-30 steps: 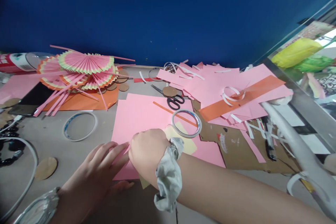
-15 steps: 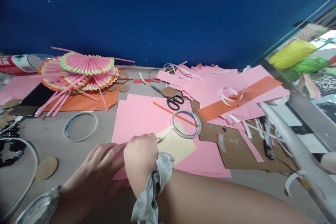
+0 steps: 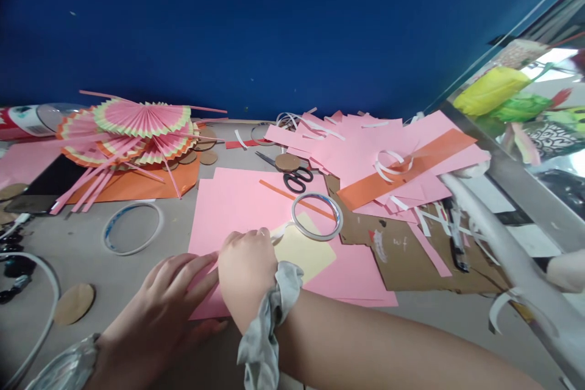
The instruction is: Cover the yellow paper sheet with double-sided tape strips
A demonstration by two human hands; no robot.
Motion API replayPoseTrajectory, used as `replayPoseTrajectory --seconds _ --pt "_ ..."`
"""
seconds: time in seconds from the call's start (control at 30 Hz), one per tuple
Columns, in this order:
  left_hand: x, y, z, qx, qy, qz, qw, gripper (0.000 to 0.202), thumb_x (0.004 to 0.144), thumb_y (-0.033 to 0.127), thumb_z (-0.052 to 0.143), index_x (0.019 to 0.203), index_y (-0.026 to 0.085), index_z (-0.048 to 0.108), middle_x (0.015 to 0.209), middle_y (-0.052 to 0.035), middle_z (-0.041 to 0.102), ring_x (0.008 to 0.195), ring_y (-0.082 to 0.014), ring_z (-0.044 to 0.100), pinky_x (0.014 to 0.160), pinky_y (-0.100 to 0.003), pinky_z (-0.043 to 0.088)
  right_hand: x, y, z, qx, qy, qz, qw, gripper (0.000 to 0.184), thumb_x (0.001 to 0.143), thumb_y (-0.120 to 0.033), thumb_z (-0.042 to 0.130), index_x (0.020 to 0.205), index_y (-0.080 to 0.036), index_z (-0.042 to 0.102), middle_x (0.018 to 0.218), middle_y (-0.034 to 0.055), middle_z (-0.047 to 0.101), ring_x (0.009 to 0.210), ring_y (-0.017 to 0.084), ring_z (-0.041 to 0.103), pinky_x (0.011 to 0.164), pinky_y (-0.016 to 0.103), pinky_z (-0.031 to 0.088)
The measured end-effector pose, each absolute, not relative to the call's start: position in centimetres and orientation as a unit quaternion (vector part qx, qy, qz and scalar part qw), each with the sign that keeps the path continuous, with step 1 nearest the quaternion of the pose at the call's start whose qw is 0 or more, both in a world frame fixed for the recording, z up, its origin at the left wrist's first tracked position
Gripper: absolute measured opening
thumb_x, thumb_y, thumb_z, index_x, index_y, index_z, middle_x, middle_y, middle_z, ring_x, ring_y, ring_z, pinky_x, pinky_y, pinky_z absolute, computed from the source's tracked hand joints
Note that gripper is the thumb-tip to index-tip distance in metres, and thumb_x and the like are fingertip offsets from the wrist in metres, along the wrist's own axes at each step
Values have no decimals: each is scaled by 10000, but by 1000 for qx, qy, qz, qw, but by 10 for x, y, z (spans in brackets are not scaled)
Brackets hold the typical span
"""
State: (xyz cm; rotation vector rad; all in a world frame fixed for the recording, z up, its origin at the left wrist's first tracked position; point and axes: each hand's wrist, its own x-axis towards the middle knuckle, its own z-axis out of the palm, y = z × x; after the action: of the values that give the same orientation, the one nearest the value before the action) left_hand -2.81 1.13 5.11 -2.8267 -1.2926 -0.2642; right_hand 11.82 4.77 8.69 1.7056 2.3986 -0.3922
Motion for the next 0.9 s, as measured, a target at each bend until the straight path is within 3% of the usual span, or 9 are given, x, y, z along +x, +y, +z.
replayPoseTrajectory --seconds 0.23,0.37,0.5,0.67,0.9 --pt "-31 10 44 -907 -411 -94 20 534 698 499 685 1121 190 581 1090 -34 596 932 -246 491 807 -400 383 125 45 91 568 803 -124 132 147 762 -68 443 761 -140 570 681 88 645 659 222 641 596 323 406" --pt "-32 9 44 -908 -407 -99 19 539 688 505 693 1112 191 582 1089 -40 592 934 -246 489 809 -395 383 131 45 100 561 809 -124 127 163 806 -116 421 900 -133 553 627 66 625 619 222 637 561 324 404" --pt "-32 9 45 -908 -407 -94 12 528 712 513 670 1130 205 573 1124 -31 585 953 -245 483 821 -390 383 142 47 107 552 818 -133 92 223 822 -147 412 1012 -165 529 859 95 642 719 231 642 528 327 420" --pt "-32 10 44 -909 -404 -97 8 515 740 497 653 1148 195 563 1158 -42 571 962 -254 478 831 -409 383 158 48 99 557 807 -191 -32 309 856 -150 353 1120 -192 508 1077 72 575 945 208 580 777 352 478" --pt "-35 8 43 -911 -400 -101 -19 481 799 455 605 1190 182 535 1196 -55 545 987 -265 468 841 -432 393 174 48 97 591 737 -295 -141 344 895 -165 280 1178 -251 455 1253 3 499 1138 164 489 1012 373 375"
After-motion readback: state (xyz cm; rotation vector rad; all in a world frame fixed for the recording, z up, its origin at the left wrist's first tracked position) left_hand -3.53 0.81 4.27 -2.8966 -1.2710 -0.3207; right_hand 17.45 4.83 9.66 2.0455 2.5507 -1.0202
